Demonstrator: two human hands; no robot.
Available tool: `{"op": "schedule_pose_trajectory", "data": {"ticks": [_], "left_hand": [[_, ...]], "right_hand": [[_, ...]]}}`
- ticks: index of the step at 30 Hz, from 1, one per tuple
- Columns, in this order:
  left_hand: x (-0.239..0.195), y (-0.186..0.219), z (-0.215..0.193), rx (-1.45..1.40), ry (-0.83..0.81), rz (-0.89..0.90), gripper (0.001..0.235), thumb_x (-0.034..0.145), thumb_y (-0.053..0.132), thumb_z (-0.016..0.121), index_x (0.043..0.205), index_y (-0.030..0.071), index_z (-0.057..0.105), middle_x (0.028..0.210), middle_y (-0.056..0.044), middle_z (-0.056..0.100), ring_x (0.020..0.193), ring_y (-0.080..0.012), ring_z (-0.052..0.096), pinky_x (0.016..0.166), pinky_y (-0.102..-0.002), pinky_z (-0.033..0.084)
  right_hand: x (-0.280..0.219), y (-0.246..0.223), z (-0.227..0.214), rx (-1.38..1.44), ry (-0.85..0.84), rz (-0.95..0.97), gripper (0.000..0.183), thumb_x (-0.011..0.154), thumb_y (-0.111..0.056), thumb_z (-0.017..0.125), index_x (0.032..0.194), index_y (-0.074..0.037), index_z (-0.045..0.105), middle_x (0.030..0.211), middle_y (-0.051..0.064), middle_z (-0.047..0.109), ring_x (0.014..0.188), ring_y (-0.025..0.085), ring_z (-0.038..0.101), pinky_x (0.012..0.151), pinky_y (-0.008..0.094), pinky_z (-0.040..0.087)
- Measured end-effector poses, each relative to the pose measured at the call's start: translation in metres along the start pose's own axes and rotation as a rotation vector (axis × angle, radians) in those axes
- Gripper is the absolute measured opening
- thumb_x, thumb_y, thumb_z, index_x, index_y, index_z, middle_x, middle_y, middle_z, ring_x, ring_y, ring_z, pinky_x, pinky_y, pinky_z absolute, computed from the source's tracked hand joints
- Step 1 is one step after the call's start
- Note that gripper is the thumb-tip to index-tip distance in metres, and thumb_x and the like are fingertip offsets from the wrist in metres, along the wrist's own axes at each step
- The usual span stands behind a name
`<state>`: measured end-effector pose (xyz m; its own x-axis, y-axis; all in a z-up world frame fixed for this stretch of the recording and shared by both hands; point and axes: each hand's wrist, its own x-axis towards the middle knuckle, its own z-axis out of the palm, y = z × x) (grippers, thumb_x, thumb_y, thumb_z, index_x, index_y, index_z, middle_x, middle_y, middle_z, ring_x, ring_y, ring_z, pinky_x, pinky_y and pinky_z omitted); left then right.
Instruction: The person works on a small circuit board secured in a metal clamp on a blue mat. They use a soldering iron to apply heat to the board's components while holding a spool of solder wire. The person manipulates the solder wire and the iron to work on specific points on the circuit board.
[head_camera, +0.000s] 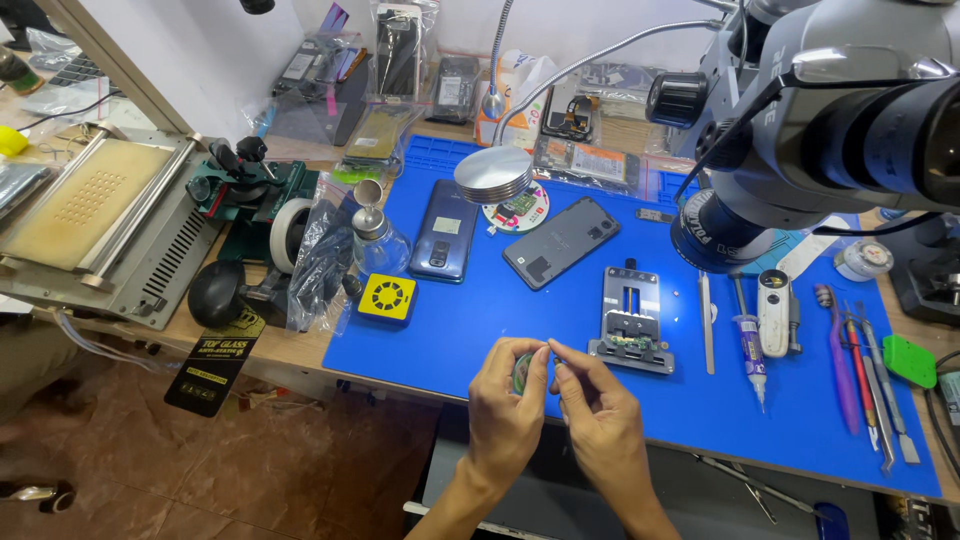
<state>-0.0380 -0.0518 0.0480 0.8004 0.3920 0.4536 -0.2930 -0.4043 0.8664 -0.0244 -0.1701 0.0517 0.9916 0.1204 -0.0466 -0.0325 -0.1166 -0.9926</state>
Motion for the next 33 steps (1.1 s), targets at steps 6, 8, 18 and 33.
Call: {"op": "schedule_pose_trajectory", "data": {"ticks": [6, 8, 18, 33], "left_hand": [[-0.002, -0.01, 0.004, 0.081, 0.086, 0.056, 0.01, 0.104, 0.012, 0.06, 0.101, 0.005, 0.067, 0.094, -0.008, 0.071, 0.084, -0.0224, 0.07, 0.078, -0.035, 0.057], [-0.001, -0.012, 0.005, 0.093, 0.104, 0.064, 0.009, 0.103, 0.01, 0.06, 0.1, 0.004, 0.066, 0.094, -0.008, 0.07, 0.084, -0.0224, 0.07, 0.078, -0.034, 0.057], [-0.002, -0.014, -0.002, 0.142, 0.135, -0.011, 0.013, 0.105, 0.013, 0.057, 0.102, 0.006, 0.067, 0.096, -0.007, 0.07, 0.082, -0.0202, 0.067, 0.063, -0.033, 0.055], [0.012, -0.023, -0.014, -0.193, -0.076, -0.546, 0.017, 0.105, 0.028, 0.063, 0.103, 0.013, 0.07, 0.069, -0.001, 0.061, 0.058, -0.0092, 0.053, 0.049, -0.025, 0.043]], "right_hand": [[0.004, 0.005, 0.013, -0.172, 0.043, -0.186, 0.032, 0.1, -0.018, 0.064, 0.129, -0.014, 0.077, 0.113, 0.001, 0.083, 0.083, 0.008, 0.069, 0.074, 0.022, 0.056], [0.005, 0.001, 0.018, -0.196, 0.047, -0.21, 0.031, 0.1, -0.019, 0.063, 0.128, -0.015, 0.077, 0.113, 0.001, 0.083, 0.086, 0.008, 0.071, 0.076, 0.023, 0.057], [0.016, 0.005, 0.039, -0.292, 0.065, -0.38, 0.03, 0.101, -0.01, 0.059, 0.128, -0.01, 0.074, 0.118, 0.007, 0.079, 0.106, 0.019, 0.076, 0.089, 0.029, 0.058], [0.035, -0.014, -0.137, -0.768, 0.322, 0.081, 0.046, 0.101, -0.037, 0.064, 0.143, -0.018, 0.069, 0.143, 0.01, 0.068, 0.129, 0.029, 0.063, 0.109, 0.041, 0.046]]}}
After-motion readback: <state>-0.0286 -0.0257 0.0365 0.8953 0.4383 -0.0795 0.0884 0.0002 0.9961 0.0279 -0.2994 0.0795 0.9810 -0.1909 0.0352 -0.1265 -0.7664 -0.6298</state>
